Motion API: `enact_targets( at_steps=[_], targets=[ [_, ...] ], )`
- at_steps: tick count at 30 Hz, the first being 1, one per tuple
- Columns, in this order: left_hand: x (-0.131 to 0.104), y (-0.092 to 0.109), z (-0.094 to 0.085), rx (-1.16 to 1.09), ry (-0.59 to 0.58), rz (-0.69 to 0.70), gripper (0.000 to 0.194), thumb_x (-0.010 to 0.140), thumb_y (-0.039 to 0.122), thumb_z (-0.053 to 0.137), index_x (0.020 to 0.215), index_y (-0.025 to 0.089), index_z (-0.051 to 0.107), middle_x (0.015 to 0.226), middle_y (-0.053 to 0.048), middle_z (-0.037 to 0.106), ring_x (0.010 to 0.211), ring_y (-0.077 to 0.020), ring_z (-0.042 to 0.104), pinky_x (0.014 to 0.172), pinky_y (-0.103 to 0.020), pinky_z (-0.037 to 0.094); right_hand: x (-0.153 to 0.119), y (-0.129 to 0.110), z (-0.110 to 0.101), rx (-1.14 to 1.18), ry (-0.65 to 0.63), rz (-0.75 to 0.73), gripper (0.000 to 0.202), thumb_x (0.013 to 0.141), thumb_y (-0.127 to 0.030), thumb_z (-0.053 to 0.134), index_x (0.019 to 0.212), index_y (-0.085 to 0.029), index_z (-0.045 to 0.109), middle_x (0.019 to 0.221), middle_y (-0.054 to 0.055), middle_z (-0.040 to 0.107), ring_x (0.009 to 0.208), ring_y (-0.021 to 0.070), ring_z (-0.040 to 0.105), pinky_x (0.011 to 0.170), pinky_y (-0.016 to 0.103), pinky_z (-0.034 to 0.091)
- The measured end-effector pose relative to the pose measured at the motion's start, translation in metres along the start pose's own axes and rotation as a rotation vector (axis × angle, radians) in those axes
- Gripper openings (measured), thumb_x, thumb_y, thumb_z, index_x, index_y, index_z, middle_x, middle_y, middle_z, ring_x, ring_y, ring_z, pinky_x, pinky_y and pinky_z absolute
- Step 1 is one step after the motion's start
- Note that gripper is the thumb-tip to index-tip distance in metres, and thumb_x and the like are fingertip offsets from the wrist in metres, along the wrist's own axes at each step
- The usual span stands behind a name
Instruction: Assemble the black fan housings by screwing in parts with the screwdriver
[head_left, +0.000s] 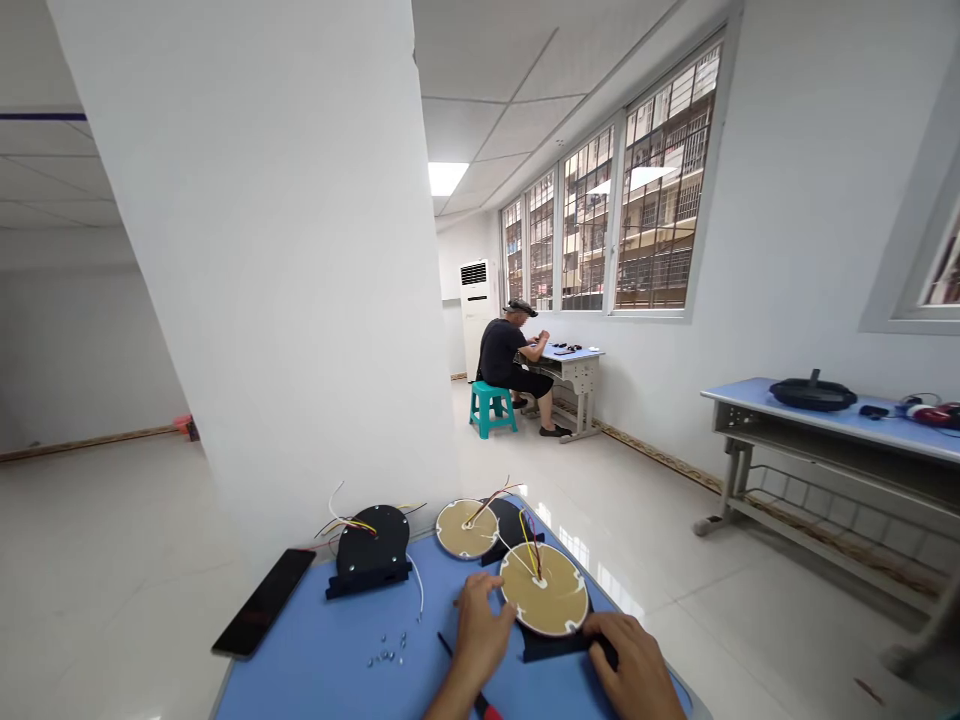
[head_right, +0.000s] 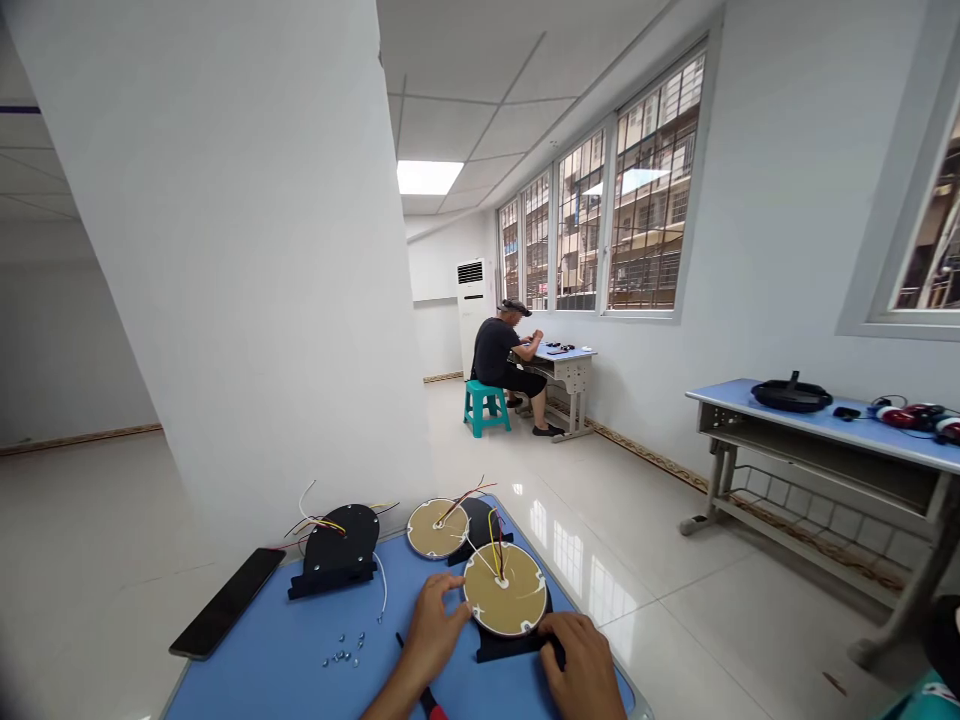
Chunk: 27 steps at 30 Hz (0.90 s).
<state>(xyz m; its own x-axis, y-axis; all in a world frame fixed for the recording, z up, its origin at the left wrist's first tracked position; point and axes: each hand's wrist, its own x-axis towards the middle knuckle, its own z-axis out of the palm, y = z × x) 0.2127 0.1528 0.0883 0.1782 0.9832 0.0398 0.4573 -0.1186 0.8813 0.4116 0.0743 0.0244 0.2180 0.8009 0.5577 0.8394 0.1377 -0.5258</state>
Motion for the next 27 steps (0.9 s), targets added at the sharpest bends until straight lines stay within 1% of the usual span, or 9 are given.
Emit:
enact_targets(
  at_steps=[1, 3, 5, 7, 10, 13, 18, 22, 27],
  targets=[
    [0.002, -0.002, -0.017, 0.099, 0.03, 0.048, 0.031, 0.073, 0.014, 0.06, 0.103, 0.013, 0.069, 0.126, -0.014, 0.063, 0.123, -0.0258, 0.053, 0.109, -0.032, 0.035, 0.0, 0.002, 0.0, 0.0, 0.01, 0.015, 0.026, 0.076, -0.025, 0.043, 0.076, -0.021, 0.068, 0.084, 0.009, 0.074, 0.084, 0.0291, 0.068, 0.077, 0.047, 0.053],
    [0.007, -0.007, -0.057, 0.287, 0.104, 0.134, 0.029, 0.08, 0.016, 0.053, 0.104, 0.015, 0.07, 0.123, -0.012, 0.064, 0.124, -0.0256, 0.049, 0.112, -0.035, 0.03, 0.0, 0.005, 0.0, 0.001, 0.027, 0.041, 0.027, 0.075, -0.027, 0.043, 0.075, -0.021, 0.069, 0.084, 0.009, 0.074, 0.085, 0.0295, 0.068, 0.079, 0.047, 0.054],
    [0.013, -0.015, -0.099, 0.464, 0.179, 0.168, 0.033, 0.085, 0.015, 0.045, 0.108, 0.012, 0.068, 0.122, -0.014, 0.063, 0.124, -0.0299, 0.046, 0.109, -0.044, 0.03, 0.0, 0.007, -0.001, 0.003, 0.037, 0.057, 0.027, 0.075, -0.029, 0.043, 0.076, -0.021, 0.069, 0.085, 0.01, 0.074, 0.086, 0.0296, 0.068, 0.08, 0.046, 0.054],
    [0.018, -0.026, -0.136, 0.62, 0.211, 0.165, 0.031, 0.083, 0.011, 0.046, 0.101, 0.011, 0.071, 0.111, -0.017, 0.066, 0.119, -0.0355, 0.049, 0.103, -0.052, 0.033, 0.001, 0.007, -0.002, 0.006, 0.039, 0.065, 0.028, 0.074, -0.03, 0.043, 0.076, -0.022, 0.07, 0.084, 0.01, 0.074, 0.086, 0.0298, 0.068, 0.08, 0.046, 0.054],
    [0.022, -0.046, -0.174, 0.782, 0.197, 0.156, 0.034, 0.08, 0.002, 0.044, 0.09, 0.012, 0.074, 0.097, -0.016, 0.071, 0.109, -0.0344, 0.057, 0.099, -0.051, 0.036, 0.001, 0.007, -0.002, 0.011, 0.038, 0.07, 0.027, 0.073, -0.031, 0.044, 0.074, -0.023, 0.07, 0.083, 0.009, 0.074, 0.085, 0.0299, 0.068, 0.079, 0.045, 0.054],
    [0.025, -0.062, -0.192, 0.843, 0.163, 0.158, 0.033, 0.078, 0.0, 0.048, 0.09, 0.016, 0.074, 0.094, -0.012, 0.073, 0.101, -0.0301, 0.063, 0.092, -0.045, 0.043, 0.001, 0.006, -0.001, 0.013, 0.038, 0.078, 0.026, 0.073, -0.032, 0.044, 0.073, -0.024, 0.069, 0.082, 0.008, 0.074, 0.084, 0.0296, 0.068, 0.079, 0.045, 0.054],
    [0.034, -0.071, -0.202, 0.77, 0.162, 0.232, 0.021, 0.081, 0.009, 0.053, 0.08, 0.018, 0.072, 0.083, -0.006, 0.073, 0.084, -0.0198, 0.068, 0.079, -0.029, 0.05, 0.002, 0.005, -0.001, 0.005, 0.042, 0.09, 0.026, 0.072, -0.033, 0.043, 0.071, -0.023, 0.067, 0.082, 0.007, 0.074, 0.085, 0.0292, 0.067, 0.079, 0.045, 0.053],
    [0.035, -0.065, -0.207, 0.657, 0.265, 0.323, 0.023, 0.081, 0.014, 0.049, 0.078, 0.019, 0.071, 0.082, -0.005, 0.072, 0.083, -0.019, 0.068, 0.079, -0.029, 0.052, 0.003, 0.004, -0.001, -0.003, 0.043, 0.085, 0.026, 0.072, -0.032, 0.042, 0.069, -0.023, 0.066, 0.081, 0.007, 0.074, 0.083, 0.0286, 0.067, 0.078, 0.043, 0.053],
    [0.026, -0.047, -0.22, 0.5, 0.436, 0.388, 0.026, 0.084, 0.031, 0.046, 0.084, 0.02, 0.07, 0.082, -0.004, 0.071, 0.078, -0.0197, 0.068, 0.078, -0.033, 0.055, 0.003, 0.001, 0.0, -0.016, 0.051, 0.081, 0.024, 0.073, -0.032, 0.043, 0.07, -0.024, 0.065, 0.08, 0.006, 0.073, 0.081, 0.0277, 0.067, 0.077, 0.042, 0.053]
  ],
)
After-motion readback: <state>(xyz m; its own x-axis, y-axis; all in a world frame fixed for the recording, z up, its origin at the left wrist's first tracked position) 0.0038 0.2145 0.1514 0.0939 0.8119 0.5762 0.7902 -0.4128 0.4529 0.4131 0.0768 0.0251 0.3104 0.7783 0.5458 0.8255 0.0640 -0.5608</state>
